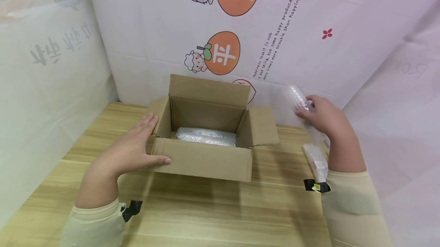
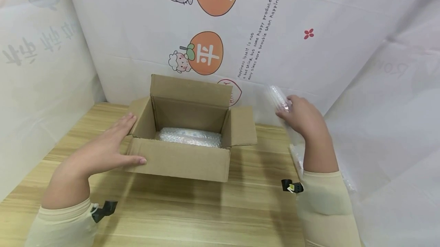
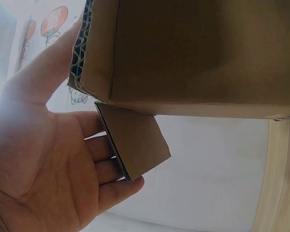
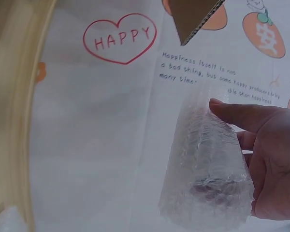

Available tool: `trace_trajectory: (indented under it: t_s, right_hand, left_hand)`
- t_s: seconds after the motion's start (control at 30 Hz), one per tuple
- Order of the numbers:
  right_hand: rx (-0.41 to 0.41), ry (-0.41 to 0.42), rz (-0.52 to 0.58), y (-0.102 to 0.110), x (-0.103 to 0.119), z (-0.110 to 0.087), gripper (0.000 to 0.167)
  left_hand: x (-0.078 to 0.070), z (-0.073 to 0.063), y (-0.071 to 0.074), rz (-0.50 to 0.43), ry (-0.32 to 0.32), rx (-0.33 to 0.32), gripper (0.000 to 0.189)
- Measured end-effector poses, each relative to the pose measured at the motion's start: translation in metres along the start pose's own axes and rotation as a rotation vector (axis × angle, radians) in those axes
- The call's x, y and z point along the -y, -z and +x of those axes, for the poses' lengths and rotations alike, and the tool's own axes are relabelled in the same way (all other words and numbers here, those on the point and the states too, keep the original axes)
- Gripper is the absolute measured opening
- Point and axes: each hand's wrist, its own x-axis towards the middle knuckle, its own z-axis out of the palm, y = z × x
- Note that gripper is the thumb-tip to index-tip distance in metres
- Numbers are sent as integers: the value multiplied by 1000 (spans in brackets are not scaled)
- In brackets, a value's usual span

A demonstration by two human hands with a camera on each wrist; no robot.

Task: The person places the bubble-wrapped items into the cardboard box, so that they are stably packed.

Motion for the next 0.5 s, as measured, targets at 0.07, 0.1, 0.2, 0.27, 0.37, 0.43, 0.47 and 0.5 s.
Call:
trace_trajectory:
  t_s: [0.07, 0.1, 0.2, 0.27, 0.37, 0.43, 0.47, 0.5]
  right_hand:
    - [-1, 12, 0, 4, 8, 2, 84]
    - [-6, 19, -1, 5, 12, 3, 83]
    - [-13, 44, -4, 10, 24, 5, 81]
    - [-19, 58, -4, 13, 33, 7, 78]
    - [-27, 80, -12, 18, 46, 9, 77]
    - [-35, 94, -15, 20, 54, 10, 76]
    - [-37, 100, -18, 21, 58, 10, 76]
    - [-38, 108, -24, 22, 62, 10, 76]
  left_hand:
    - [0, 0, 0, -1, 1, 0, 129]
    - [0, 0, 0, -1, 1, -1, 129]
    - [0, 0, 0, 0, 1, -2, 129]
    - [0, 0, 0, 1, 0, -3, 129]
    - [1, 0, 0, 1, 0, -3, 129]
    - [1, 1, -1, 0, 0, -3, 129]
    - [2, 1, -1, 0, 0, -3, 129]
    - [2, 2, -2, 0, 1, -1, 129]
